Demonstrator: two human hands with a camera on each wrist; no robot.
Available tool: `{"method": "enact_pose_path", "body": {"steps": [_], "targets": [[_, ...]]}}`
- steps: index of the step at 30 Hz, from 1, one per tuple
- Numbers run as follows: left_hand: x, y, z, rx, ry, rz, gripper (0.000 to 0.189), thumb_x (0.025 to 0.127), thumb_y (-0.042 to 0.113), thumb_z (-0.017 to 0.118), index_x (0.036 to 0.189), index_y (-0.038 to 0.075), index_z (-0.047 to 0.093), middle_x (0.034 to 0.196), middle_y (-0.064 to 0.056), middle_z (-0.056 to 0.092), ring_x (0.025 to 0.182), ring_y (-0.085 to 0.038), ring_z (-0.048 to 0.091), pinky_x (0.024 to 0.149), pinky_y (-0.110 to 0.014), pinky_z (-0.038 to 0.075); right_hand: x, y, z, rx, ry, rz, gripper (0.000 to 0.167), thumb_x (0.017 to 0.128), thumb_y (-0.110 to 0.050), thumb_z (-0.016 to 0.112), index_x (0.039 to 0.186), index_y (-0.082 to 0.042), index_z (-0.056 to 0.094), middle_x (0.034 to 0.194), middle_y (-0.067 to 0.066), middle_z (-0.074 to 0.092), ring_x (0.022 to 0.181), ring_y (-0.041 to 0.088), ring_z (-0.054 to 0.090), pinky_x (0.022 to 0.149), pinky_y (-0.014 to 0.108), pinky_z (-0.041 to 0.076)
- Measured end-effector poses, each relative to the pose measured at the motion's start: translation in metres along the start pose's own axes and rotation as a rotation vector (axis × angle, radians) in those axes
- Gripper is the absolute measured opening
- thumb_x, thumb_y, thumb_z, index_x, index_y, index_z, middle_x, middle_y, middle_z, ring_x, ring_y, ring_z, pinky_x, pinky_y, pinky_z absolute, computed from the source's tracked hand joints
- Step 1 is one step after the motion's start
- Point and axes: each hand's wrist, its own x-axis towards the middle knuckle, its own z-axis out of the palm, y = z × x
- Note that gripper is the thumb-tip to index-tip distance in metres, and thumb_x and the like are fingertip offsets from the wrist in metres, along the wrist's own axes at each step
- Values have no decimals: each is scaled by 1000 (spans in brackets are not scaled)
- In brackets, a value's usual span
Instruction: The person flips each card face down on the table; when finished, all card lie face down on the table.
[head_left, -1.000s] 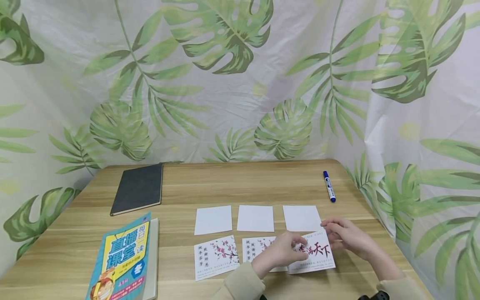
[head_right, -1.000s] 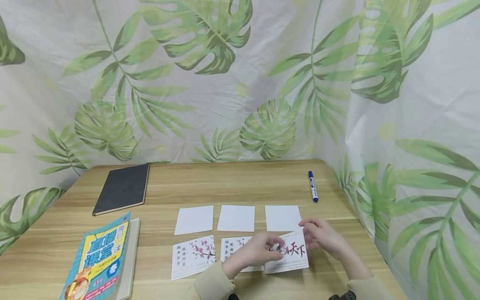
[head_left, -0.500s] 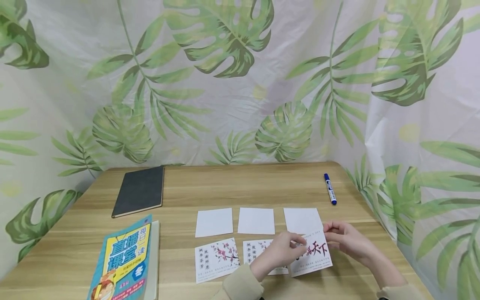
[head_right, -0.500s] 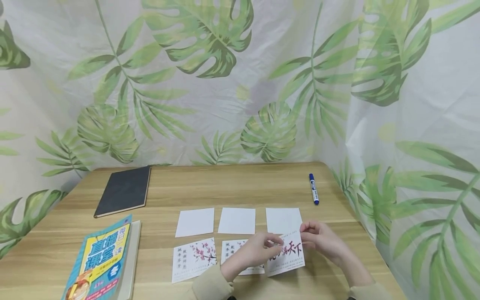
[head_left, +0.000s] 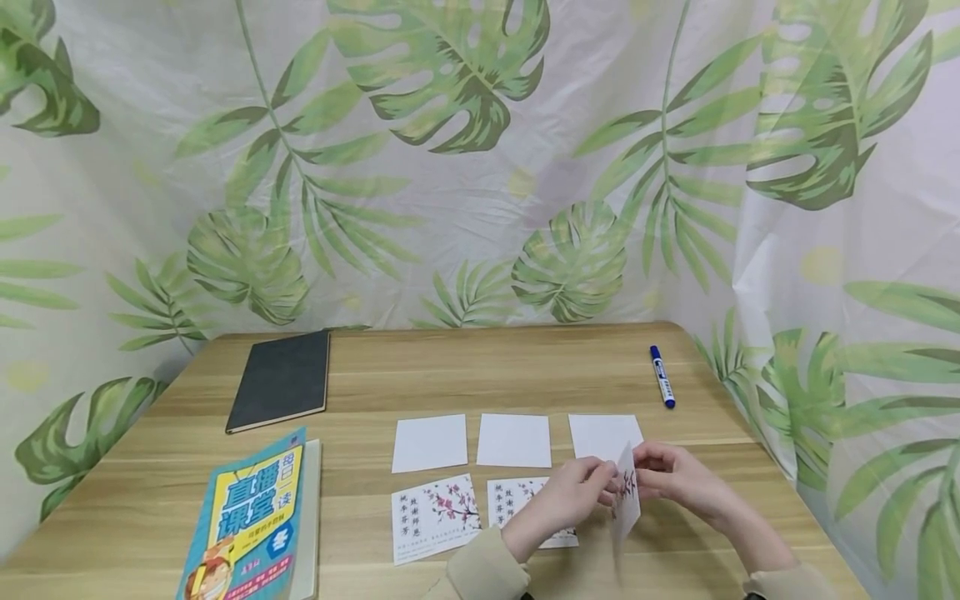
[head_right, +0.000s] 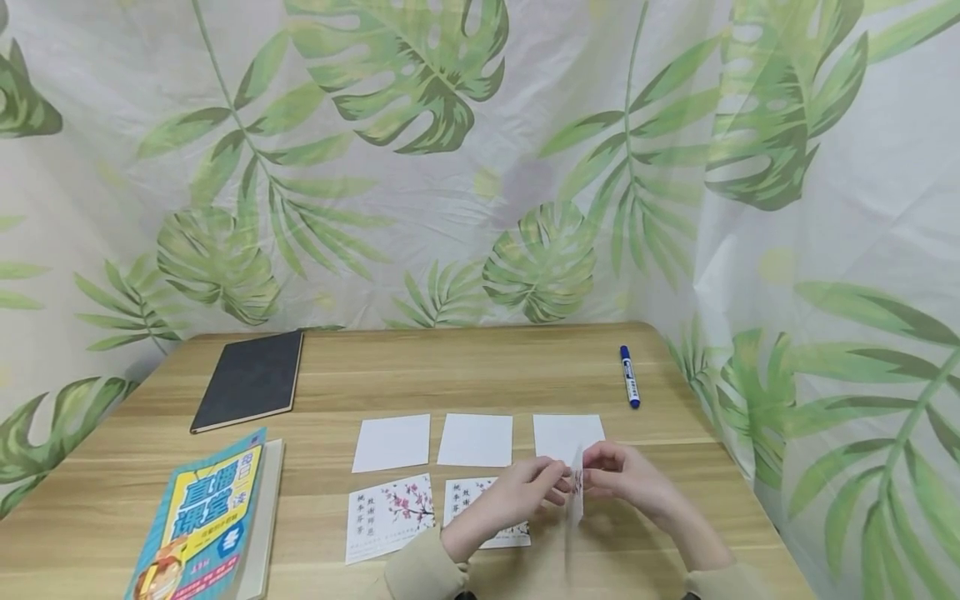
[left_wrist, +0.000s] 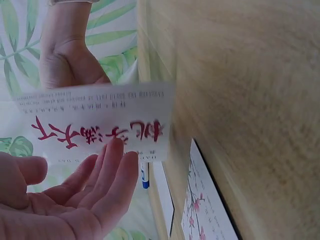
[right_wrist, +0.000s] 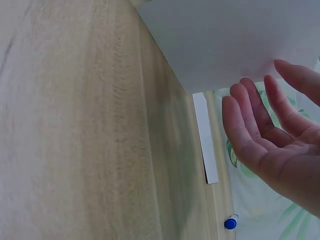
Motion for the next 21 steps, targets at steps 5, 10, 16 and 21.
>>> {"method": "enact_pose_path", "body": {"steps": [5, 10, 16, 21], "targets": [[-1, 0, -2, -93, -11, -31, 54, 101, 43, 32, 109, 0, 64, 95, -13, 72, 81, -25, 70, 67, -33, 55, 4, -1, 5, -90, 19, 20, 35, 91, -15, 59, 111, 13, 51, 101, 8, 63, 90, 10, 62, 79, 33, 56], [-3, 0, -4, -119, -26, -67, 60, 99, 50, 31, 112, 0, 62, 97, -14, 72, 84, -26, 70, 66, -36, 57, 4, -2, 8, -153, 17, 19, 33, 90, -16, 61, 109, 10, 54, 103, 16, 62, 89, 15, 62, 75, 37, 56], [-3, -3, -5, -118, -42, -74, 65, 97, 55, 32, 116, -1, 60, 96, -15, 72, 83, -26, 71, 65, -33, 56, 4, 1, 11, -223, 12, -11, 31, 89, -16, 62, 108, 7, 56, 102, 17, 61, 86, 16, 63, 73, 33, 56], [-3, -5, -5, -90, -20, -82, 61, 97, 54, 36, 108, 0, 63, 89, -14, 73, 76, -24, 70, 58, -32, 54, 5, 2, 12, -300, 20, -42, 27, 88, -17, 64, 106, 3, 59, 101, 14, 63, 84, 7, 60, 72, 22, 51]]}}
